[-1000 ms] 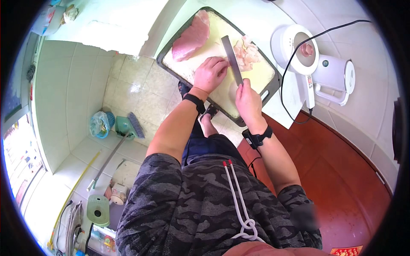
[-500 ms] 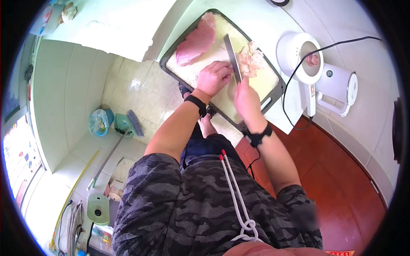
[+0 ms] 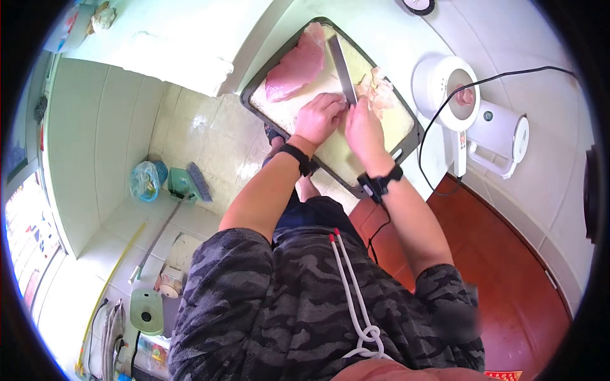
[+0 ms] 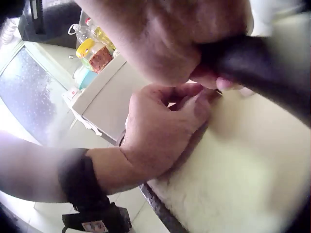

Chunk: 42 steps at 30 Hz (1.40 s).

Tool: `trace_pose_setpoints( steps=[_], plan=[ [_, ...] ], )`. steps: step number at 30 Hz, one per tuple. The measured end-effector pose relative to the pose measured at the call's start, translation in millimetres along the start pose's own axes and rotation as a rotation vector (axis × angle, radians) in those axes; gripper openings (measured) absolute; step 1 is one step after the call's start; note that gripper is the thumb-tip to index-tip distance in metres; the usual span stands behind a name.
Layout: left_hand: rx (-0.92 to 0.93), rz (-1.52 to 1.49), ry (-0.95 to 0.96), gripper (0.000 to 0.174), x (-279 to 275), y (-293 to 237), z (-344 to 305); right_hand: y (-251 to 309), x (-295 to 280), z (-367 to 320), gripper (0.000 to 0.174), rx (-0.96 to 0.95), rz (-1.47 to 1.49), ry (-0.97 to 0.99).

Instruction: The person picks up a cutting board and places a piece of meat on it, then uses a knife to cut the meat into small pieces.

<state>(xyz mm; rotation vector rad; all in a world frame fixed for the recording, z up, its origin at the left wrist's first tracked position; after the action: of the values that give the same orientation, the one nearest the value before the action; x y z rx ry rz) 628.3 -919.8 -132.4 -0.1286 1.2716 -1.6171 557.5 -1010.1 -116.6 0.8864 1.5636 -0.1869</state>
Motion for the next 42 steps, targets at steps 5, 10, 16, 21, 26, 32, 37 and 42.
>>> trace_pose_setpoints(
  steps=[5, 10, 16, 21, 26, 32, 37, 42],
  plan=[
    [0.019, -0.015, -0.001, 0.019, 2, -1, -1, -27, 2, -57, 0.019, 0.096, -0.018, 0.104],
    [0.037, -0.006, -0.002, 0.018, 0, -4, -1, -36, 8, -78, 0.020, 0.091, -0.001, 0.101],
    [0.053, -0.009, -0.020, 0.018, 3, -2, -3, -6, -1, -1, 0.021, -0.023, 0.022, -0.052],
    [0.081, 0.008, -0.060, 0.018, -2, -10, -1, -41, 4, -89, 0.023, 0.118, -0.054, 0.088],
    [0.070, 0.024, -0.050, 0.018, -4, -10, -4, -37, 4, -75, 0.024, 0.072, -0.028, 0.030],
    [0.082, 0.036, 0.022, 0.019, -4, -12, -11, -22, -4, -19, 0.024, 0.059, 0.010, -0.046],
    [0.032, 0.017, -0.063, 0.018, -3, -9, -13, -42, -11, -52, 0.022, 0.097, 0.114, -0.061],
    [-0.015, -0.011, -0.049, 0.019, 1, -14, -13, -43, -27, -79, 0.020, 0.177, 0.059, -0.026]
  ],
)
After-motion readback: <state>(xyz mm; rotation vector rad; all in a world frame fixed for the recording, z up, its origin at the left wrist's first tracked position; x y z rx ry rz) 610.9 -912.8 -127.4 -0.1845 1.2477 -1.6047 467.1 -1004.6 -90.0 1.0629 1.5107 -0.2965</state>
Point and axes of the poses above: each hand's wrist, its own z-axis towards the middle knuckle, its own x-axis out of the palm, y = z × x, the point moved 9 cm from there along z, towards the middle knuckle, and after that the axes turned 4 degrees about -z, right-handed, at the moved point
